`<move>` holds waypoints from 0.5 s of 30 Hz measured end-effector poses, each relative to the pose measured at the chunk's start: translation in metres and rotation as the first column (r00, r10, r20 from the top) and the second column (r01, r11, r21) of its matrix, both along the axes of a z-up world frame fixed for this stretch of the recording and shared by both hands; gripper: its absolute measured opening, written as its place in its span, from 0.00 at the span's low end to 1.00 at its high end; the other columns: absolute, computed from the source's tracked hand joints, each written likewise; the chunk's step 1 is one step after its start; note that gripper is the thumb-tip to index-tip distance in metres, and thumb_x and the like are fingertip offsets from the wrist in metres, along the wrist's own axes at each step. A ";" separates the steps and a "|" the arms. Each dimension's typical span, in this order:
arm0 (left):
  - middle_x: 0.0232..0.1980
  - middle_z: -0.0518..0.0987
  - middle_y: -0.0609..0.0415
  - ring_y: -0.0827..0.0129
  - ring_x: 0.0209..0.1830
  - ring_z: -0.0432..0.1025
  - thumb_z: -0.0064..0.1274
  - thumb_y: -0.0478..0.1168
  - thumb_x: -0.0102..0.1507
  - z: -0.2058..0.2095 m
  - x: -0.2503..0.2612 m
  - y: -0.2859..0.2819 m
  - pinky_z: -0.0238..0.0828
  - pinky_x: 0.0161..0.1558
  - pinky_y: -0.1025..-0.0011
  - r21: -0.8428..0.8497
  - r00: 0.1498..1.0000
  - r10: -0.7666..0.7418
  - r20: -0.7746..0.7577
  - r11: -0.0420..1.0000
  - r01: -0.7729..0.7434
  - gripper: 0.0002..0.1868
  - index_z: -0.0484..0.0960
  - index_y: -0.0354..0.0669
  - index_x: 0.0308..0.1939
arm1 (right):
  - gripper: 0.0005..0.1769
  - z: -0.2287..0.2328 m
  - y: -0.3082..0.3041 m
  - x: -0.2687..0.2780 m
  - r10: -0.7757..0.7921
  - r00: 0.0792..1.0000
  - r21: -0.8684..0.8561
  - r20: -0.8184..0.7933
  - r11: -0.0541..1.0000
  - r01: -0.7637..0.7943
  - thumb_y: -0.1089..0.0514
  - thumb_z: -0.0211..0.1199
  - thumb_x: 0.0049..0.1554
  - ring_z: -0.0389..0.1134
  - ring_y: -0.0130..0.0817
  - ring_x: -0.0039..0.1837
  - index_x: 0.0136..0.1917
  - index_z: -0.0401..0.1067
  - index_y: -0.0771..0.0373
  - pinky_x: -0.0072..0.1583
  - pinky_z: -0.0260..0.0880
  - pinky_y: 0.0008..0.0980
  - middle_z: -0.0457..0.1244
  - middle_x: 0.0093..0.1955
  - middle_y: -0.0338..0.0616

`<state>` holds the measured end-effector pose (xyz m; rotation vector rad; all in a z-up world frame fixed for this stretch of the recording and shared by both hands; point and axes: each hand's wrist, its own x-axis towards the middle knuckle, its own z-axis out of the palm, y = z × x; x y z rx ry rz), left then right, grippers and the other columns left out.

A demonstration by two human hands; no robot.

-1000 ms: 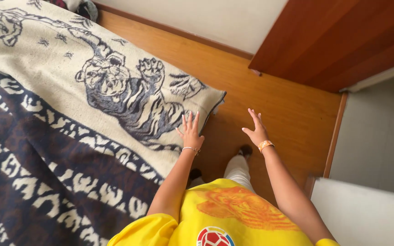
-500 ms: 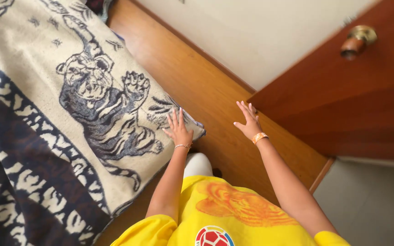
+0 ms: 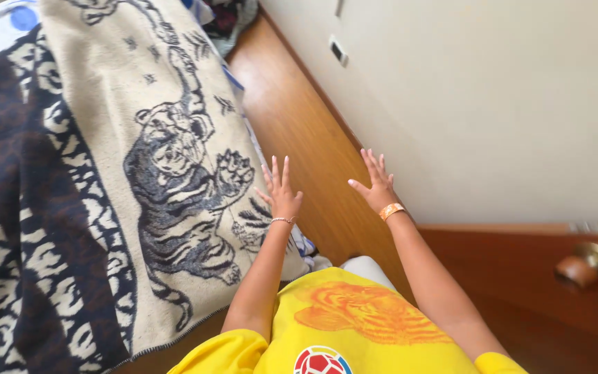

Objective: Folding a heavy tiger-patterned blanket on a bed.

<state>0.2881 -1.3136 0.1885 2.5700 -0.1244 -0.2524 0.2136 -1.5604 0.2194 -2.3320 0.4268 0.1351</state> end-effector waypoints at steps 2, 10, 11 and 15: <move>0.85 0.35 0.67 0.58 0.86 0.27 0.66 0.35 0.51 0.014 0.023 -0.012 0.19 0.74 0.29 -0.020 1.000 0.018 0.009 1.000 -0.018 0.61 0.45 0.74 0.80 | 0.49 -0.001 -0.012 0.035 0.021 0.999 0.017 0.031 1.000 -0.021 0.36 0.64 0.56 0.26 0.42 0.87 0.83 0.41 0.31 0.77 0.24 0.71 0.35 0.88 0.32; 0.86 0.34 0.65 0.57 0.86 0.26 0.68 0.34 0.49 0.019 0.136 -0.037 0.20 0.74 0.30 -0.012 0.977 0.208 0.047 0.978 -0.208 0.64 0.44 0.75 0.80 | 0.49 -0.010 -0.056 0.206 0.230 0.969 0.043 0.086 0.971 -0.235 0.36 0.64 0.55 0.26 0.42 0.88 0.82 0.43 0.31 0.76 0.24 0.72 0.36 0.88 0.31; 0.85 0.34 0.65 0.57 0.85 0.26 0.68 0.35 0.49 0.020 0.150 -0.038 0.21 0.74 0.29 -0.003 0.970 0.239 0.045 0.971 -0.239 0.64 0.44 0.74 0.80 | 0.49 -0.009 -0.060 0.228 0.262 0.961 0.042 0.087 0.963 -0.266 0.36 0.64 0.55 0.26 0.42 0.88 0.82 0.43 0.31 0.76 0.23 0.73 0.36 0.88 0.30; 0.85 0.34 0.63 0.55 0.85 0.26 0.69 0.38 0.49 -0.003 0.189 -0.044 0.23 0.72 0.26 0.007 0.927 0.369 0.064 0.929 -0.371 0.63 0.44 0.74 0.79 | 0.48 -0.009 -0.078 0.312 0.385 0.917 0.032 0.103 0.920 -0.390 0.36 0.64 0.55 0.26 0.43 0.88 0.82 0.44 0.32 0.76 0.24 0.73 0.36 0.88 0.30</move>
